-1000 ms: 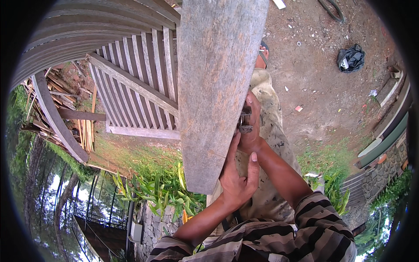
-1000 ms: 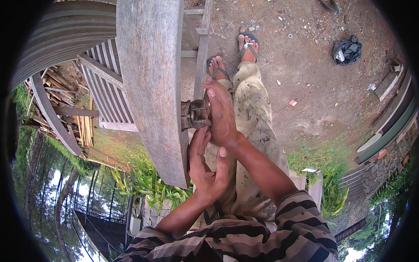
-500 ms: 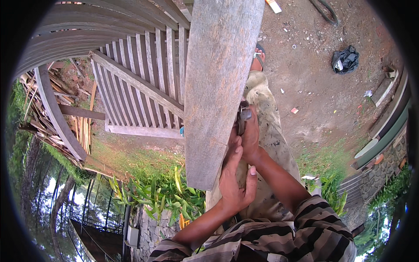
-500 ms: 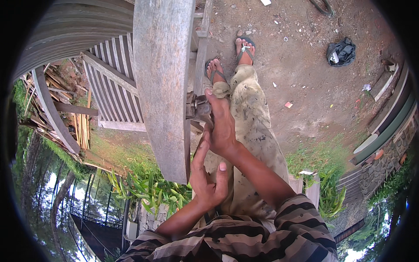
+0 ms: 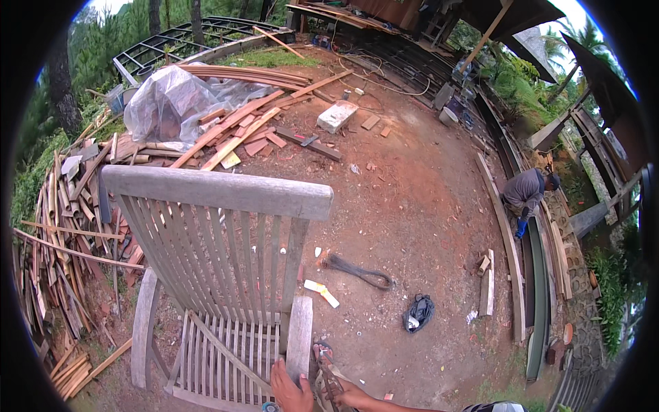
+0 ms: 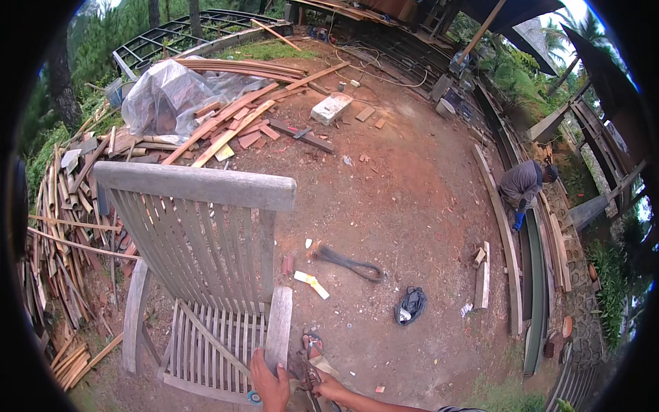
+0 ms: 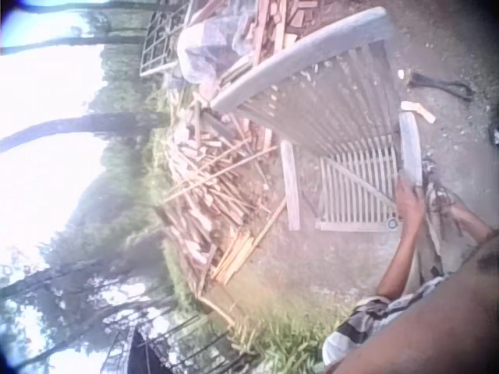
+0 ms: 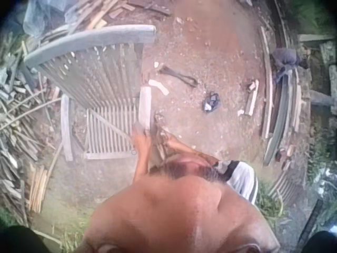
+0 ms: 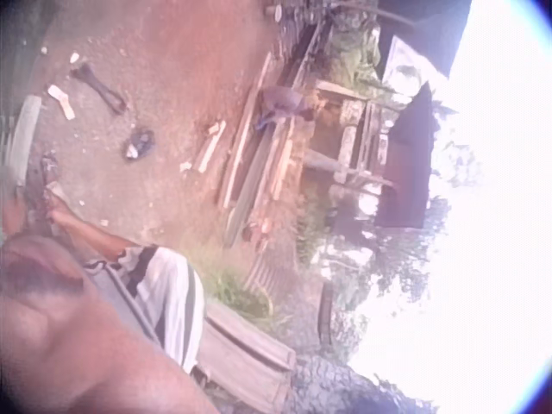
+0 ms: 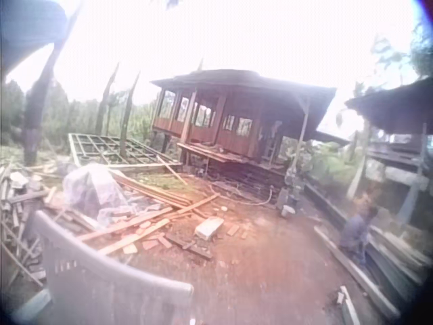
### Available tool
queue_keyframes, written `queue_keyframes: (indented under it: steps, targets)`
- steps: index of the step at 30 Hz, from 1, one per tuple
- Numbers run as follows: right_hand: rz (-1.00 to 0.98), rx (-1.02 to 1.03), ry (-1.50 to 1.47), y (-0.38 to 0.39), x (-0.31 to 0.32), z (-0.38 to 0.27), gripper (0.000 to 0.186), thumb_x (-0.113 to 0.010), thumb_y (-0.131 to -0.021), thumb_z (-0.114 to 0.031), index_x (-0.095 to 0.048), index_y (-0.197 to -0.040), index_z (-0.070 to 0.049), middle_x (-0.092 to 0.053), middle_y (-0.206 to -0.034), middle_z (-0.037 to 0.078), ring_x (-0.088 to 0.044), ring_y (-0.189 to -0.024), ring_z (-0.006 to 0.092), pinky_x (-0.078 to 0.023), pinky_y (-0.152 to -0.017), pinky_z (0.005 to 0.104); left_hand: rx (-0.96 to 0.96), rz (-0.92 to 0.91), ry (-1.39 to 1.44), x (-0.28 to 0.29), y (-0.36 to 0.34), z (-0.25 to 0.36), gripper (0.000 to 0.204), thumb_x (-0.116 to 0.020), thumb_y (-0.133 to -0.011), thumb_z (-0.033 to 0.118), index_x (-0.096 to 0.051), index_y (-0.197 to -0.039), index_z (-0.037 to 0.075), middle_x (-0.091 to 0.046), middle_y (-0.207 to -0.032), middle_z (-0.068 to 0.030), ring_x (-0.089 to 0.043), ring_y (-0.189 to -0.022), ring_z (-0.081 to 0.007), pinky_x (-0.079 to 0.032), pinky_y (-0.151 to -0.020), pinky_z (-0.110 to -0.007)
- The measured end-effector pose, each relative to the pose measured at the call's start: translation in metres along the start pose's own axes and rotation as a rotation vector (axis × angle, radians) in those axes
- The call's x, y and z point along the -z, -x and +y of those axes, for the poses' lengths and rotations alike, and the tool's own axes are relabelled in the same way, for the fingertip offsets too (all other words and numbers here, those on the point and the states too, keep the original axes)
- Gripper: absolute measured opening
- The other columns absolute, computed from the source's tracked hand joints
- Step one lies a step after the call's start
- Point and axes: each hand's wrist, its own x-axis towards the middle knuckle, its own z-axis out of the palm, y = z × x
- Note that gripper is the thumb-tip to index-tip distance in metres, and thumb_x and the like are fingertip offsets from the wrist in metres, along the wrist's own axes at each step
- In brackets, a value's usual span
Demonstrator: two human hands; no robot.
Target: The person uses pliers to remove nails from a wooden chair. They repeatedly grip and pull nails from the chair's frame while sitting on the ground.
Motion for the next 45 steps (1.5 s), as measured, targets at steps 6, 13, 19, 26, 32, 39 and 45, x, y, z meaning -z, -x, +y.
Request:
queue_keyframes:
  steps: [6, 13, 19, 26, 32, 39, 45]
  targets:
    - [0.051, 0.071, -0.003, 0.027, 0.044, -0.02, 0.063, -0.057, -0.084, -0.001, -0.051, -0.145, -0.011, -0.071, -0.115, 0.005, -0.068, -0.101, 0.0178, -0.054, -0.076, 0.0345, 0.123, -0.102, 0.126, 0.02, -0.018, 0.035, 0.06, -0.063, -0.096, 0.028, -0.048, -0.145, -0.003, -0.061, -0.135, -0.0288, -0.061, -0.12, -0.0478, -0.047, -0.1, -0.055]
    - [0.351, 0.04, 0.044, 0.099, 0.102, -0.008, 0.06, -0.058, -0.084, -0.002, -0.053, -0.143, -0.011, -0.072, -0.113, 0.006, -0.068, -0.099, 0.0182, -0.054, -0.075, 0.0354, 0.072, -0.008, 0.054, 0.011, -0.009, 0.03, 0.059, -0.062, -0.097, 0.036, -0.05, -0.141, -0.001, -0.066, -0.122, -0.0299, -0.063, -0.111, -0.0491, -0.048, -0.094, -0.056]
    - [0.484, 0.052, 0.027, 0.13, 0.144, 0.01, 0.057, -0.059, -0.084, -0.003, -0.055, -0.141, -0.01, -0.072, -0.111, 0.007, -0.069, -0.098, 0.0186, -0.054, -0.075, 0.0362, 0.051, 0.071, -0.035, -0.015, -0.012, 0.014, 0.057, -0.06, -0.098, 0.037, -0.051, -0.138, -0.002, -0.068, -0.116, -0.0315, -0.066, -0.104, -0.0506, -0.049, -0.09, -0.058]
    - [0.449, 0.069, -0.015, 0.125, 0.151, 0.028, 0.054, -0.06, -0.085, -0.005, -0.056, -0.139, -0.01, -0.073, -0.109, 0.007, -0.069, -0.096, 0.019, -0.054, -0.075, 0.0371, 0.035, 0.079, -0.11, -0.012, -0.009, 0.032, 0.061, -0.058, -0.099, 0.04, -0.049, -0.142, -0.002, -0.069, -0.115, -0.0321, -0.067, -0.102, -0.0513, -0.049, -0.091, -0.058]
    - [0.433, 0.07, -0.013, 0.125, 0.132, 0.033, 0.052, -0.06, -0.085, -0.006, -0.058, -0.137, -0.01, -0.073, -0.107, 0.008, -0.07, -0.095, 0.0193, -0.054, -0.075, 0.0379, 0.045, 0.08, -0.136, -0.019, -0.019, 0.007, 0.065, -0.058, -0.099, 0.044, -0.047, -0.145, -0.001, -0.068, -0.12, -0.0318, -0.066, -0.105, -0.0515, -0.048, -0.092, -0.057]
    - [0.467, 0.046, -0.018, 0.117, 0.075, 0.037, 0.049, -0.061, -0.086, -0.007, -0.06, -0.135, -0.01, -0.074, -0.104, 0.009, -0.07, -0.093, 0.0197, -0.054, -0.075, 0.0388, 0.119, -0.042, -0.103, -0.012, -0.017, 0.018, 0.078, -0.069, -0.091, 0.052, -0.046, -0.145, 0.001, -0.061, -0.135, -0.0273, -0.063, -0.117, -0.0459, -0.049, -0.097, -0.055]
    - [0.461, 0.0, -0.016, 0.102, -0.012, 0.04, 0.047, -0.062, -0.086, -0.008, -0.061, -0.133, -0.009, -0.075, -0.103, 0.009, -0.071, -0.092, 0.0201, -0.054, -0.075, 0.0396, 0.048, -0.06, -0.015, -0.008, -0.016, 0.006, 0.085, -0.077, -0.085, 0.048, -0.042, -0.148, 0.002, -0.057, -0.141, -0.0241, -0.059, -0.125, -0.0432, -0.048, -0.101, -0.054]
